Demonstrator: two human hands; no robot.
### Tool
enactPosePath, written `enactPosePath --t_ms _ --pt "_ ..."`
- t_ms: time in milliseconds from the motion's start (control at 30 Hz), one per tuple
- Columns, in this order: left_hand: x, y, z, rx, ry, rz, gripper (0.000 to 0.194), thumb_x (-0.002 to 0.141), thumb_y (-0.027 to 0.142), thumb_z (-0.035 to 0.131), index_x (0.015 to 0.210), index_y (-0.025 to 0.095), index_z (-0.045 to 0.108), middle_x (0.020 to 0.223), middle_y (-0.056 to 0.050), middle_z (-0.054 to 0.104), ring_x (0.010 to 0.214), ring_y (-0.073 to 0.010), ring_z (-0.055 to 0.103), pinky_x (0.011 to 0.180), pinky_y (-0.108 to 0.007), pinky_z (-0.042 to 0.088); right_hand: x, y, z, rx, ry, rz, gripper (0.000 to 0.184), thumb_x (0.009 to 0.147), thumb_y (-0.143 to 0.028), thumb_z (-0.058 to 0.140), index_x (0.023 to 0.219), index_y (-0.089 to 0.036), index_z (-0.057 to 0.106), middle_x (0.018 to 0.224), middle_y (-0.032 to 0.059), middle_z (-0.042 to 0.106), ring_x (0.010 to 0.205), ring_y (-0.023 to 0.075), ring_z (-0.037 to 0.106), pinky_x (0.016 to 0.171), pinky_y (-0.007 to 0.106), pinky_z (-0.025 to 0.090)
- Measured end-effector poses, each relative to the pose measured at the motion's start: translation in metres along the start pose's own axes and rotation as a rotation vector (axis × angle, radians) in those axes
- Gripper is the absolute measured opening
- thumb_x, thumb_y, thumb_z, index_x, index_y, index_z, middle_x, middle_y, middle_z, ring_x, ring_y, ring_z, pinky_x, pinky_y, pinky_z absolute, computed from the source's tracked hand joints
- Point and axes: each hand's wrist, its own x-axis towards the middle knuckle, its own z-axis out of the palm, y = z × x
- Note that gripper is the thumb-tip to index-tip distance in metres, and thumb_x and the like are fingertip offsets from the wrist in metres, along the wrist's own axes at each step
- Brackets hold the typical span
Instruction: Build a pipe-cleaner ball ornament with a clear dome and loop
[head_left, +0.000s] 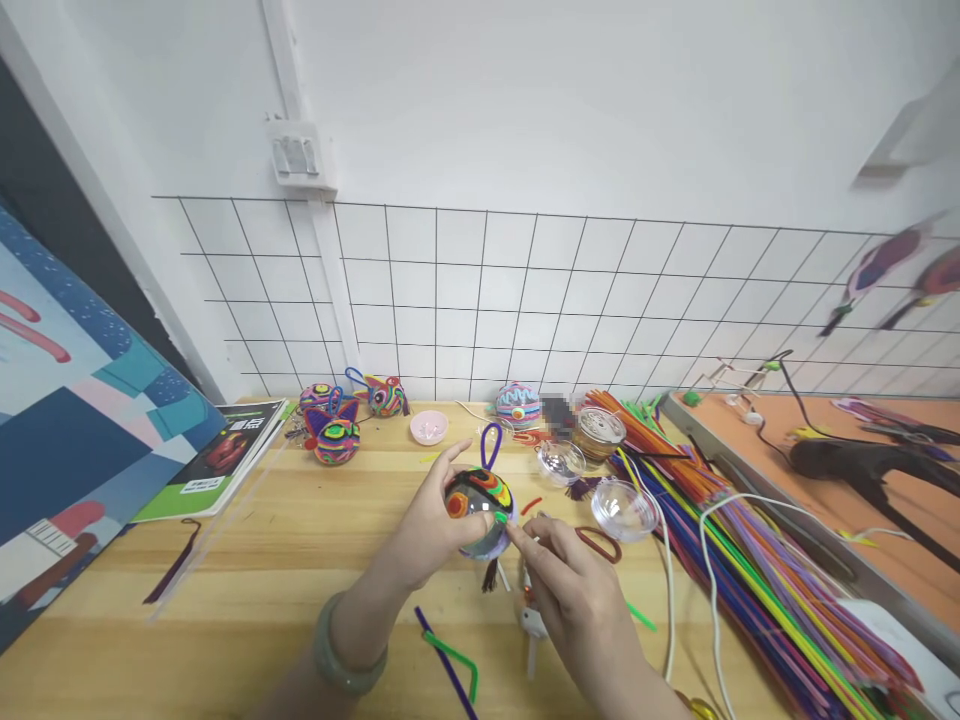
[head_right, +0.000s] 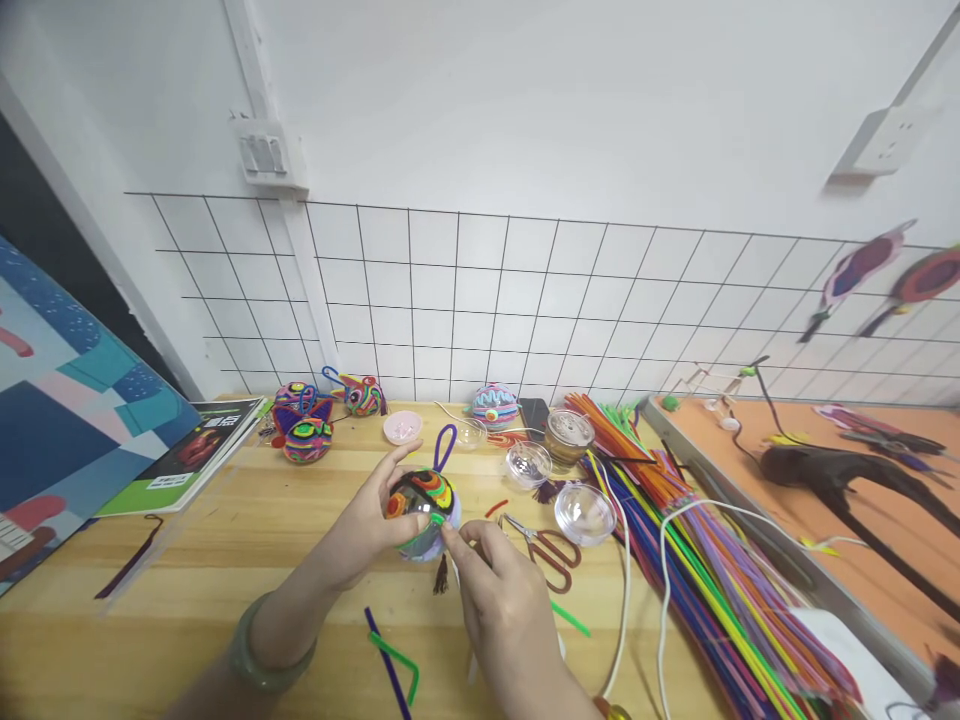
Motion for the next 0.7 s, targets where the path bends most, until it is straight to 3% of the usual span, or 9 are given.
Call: enactPosePath --t_ms 500,700 --pt "-0.0026 0.002 0.0024 0.038 0.028 0.105 0.081 0.063 0.013 0.069 0.135 0.02 0.031 0.116 -0.01 0.051 0.108 -0.0234 0.053 0.092 -0.032 0.043 0.0025 0.0005 -0.0027 -0.001 0.026 -0.04 0.045 0.082 0.003 0.039 0.119 -0.015 0.059 0.084 0.0102 0.064 0.064 0.0146 0.061 0.05 0.023 0.052" --pt "-0.0008 -0.0025 0.0038 0.023 0.038 0.089 0.079 0.064 0.014 0.068 0.134 0.019 0.031 0.117 -0.01 0.051 0.108 -0.0234 0.053 0.092 -0.032 0.043 0.0007 0.0027 0.0008 -0.005 0.005 -0.016 0.045 0.083 0.003 0.038 0.119 -0.013 0.06 0.087 0.0118 0.064 0.063 0.0148 0.061 0.049 0.024 0.051"
